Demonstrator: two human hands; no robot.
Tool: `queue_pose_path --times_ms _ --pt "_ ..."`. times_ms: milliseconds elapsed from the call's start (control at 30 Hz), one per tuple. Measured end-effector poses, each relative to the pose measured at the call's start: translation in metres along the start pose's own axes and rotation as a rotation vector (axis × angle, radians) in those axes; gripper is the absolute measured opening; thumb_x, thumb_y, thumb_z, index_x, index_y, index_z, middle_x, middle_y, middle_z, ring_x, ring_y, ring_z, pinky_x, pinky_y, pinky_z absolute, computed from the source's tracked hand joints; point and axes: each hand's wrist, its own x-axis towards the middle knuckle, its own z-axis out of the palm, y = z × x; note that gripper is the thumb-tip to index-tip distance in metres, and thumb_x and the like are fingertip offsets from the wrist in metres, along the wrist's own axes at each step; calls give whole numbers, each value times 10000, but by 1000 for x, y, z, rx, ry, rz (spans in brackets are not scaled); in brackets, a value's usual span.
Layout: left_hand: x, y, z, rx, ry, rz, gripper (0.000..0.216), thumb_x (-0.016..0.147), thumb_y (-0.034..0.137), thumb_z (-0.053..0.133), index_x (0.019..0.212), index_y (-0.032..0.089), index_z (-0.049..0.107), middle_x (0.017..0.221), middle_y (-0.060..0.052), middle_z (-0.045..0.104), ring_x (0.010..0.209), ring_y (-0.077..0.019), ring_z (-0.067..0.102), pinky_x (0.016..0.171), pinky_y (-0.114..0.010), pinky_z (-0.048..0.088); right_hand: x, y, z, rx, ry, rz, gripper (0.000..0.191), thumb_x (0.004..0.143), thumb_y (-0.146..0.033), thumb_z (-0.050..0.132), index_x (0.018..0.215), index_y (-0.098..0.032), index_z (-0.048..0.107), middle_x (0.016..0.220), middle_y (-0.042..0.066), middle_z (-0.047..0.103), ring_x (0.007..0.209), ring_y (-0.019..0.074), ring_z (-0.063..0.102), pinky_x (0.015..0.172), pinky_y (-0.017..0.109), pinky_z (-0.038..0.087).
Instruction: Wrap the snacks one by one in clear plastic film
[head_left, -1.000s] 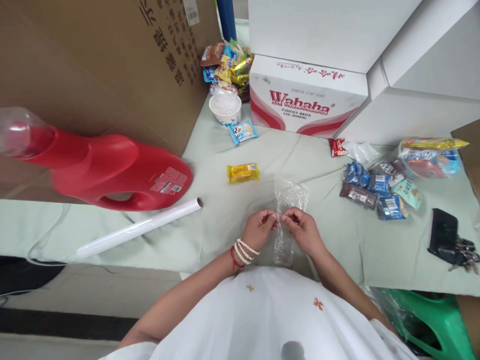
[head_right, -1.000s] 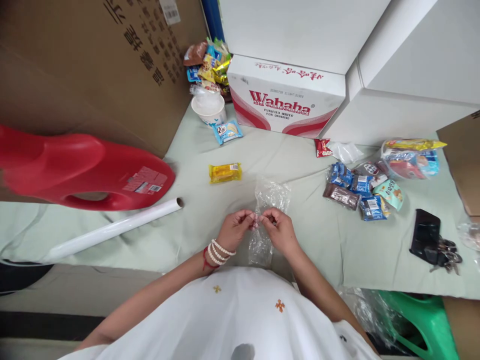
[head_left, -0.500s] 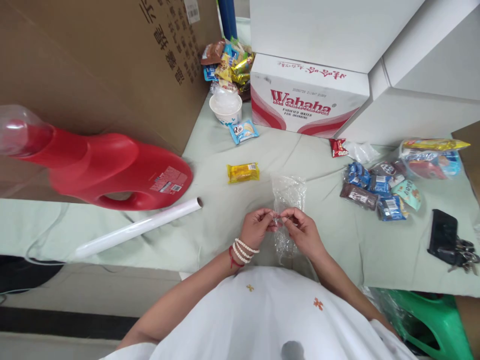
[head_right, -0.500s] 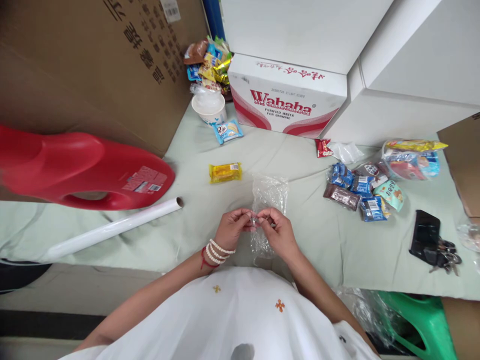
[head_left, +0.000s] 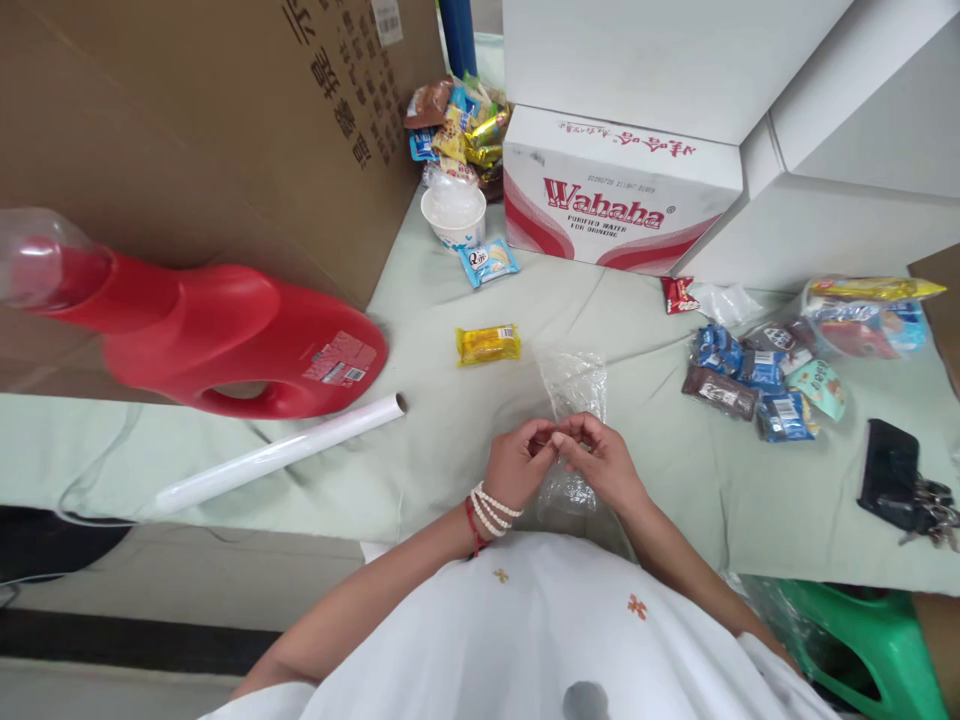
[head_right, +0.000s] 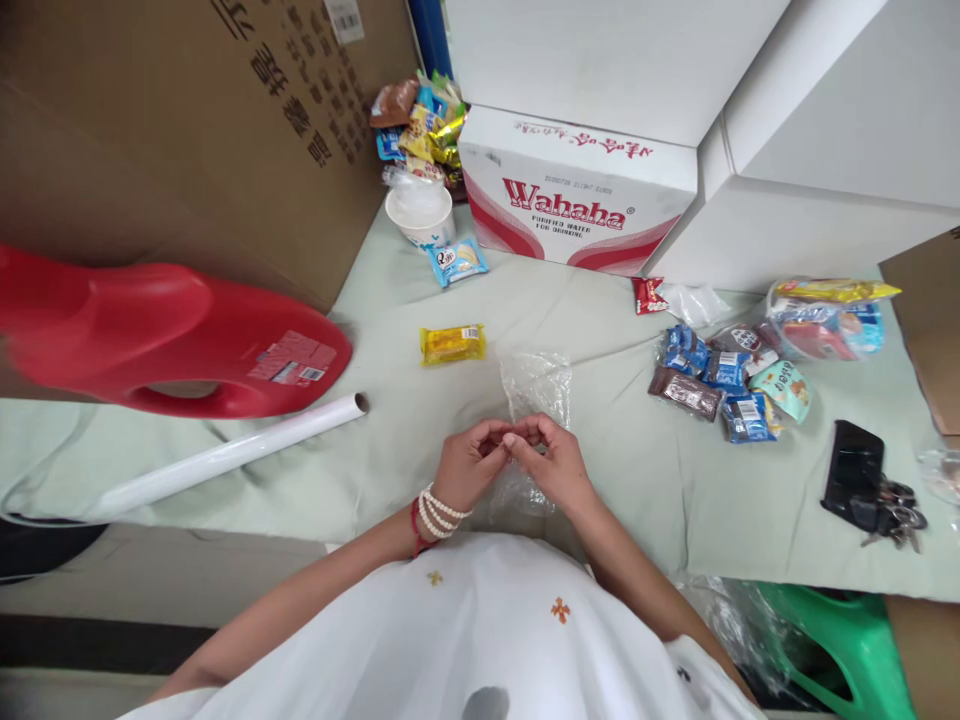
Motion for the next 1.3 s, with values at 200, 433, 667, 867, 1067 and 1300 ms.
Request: queue_pose_path --times_ms 200,433,667,867,1067,1300 --pt "2 -6 2 3 18 -27 172 800 349 700 861 188 682 750 -23 732 632 -154 664 620 -269 524 2 4 0 31 -9 54 388 778 -588 723 821 -203 709 764 25 671 705 176 638 623 300 576" --pt "8 -5 -2 -36 102 -41 191 806 371 682 812 184 719 721 -9 686 610 -125 559 624 -263 460 3 5 -1 21 25 65 377 778 -577 710 821 -202 709 763 15 640 669 156 608 608 294 575" --pt "16 -2 0 -120 116 -56 209 724 377 753 764 172 736 724 0 625 637 -117 510 645 -265 426 2 4 -1 -21 21 32 370 795 -565 688 827 -198 711 743 6 618 648 148 594 609 292 571" --pt "15 -7 3 -185 75 -102 265 748 423 721 782 162 748 762 -30 716 720 -159 608 741 -305 484 0 4 -3 -17 46 53 336 794 -540 692 822 -206 701 737 4 618 644 151 599 604 294 570" --pt "14 -7 1 -218 55 -131 283 737 445 738 758 164 719 725 -13 704 702 -153 597 720 -297 491 -2 5 -2 -41 59 45 324 819 -533 676 833 -210 698 721 -1 612 630 151 581 584 286 548" --pt "13 -6 0 -255 54 -133 293 758 462 722 732 180 647 635 37 582 636 -116 504 623 -252 432 -3 4 -4 -164 85 -78 304 857 -523 661 833 -225 721 803 26 624 600 138 528 503 253 422"
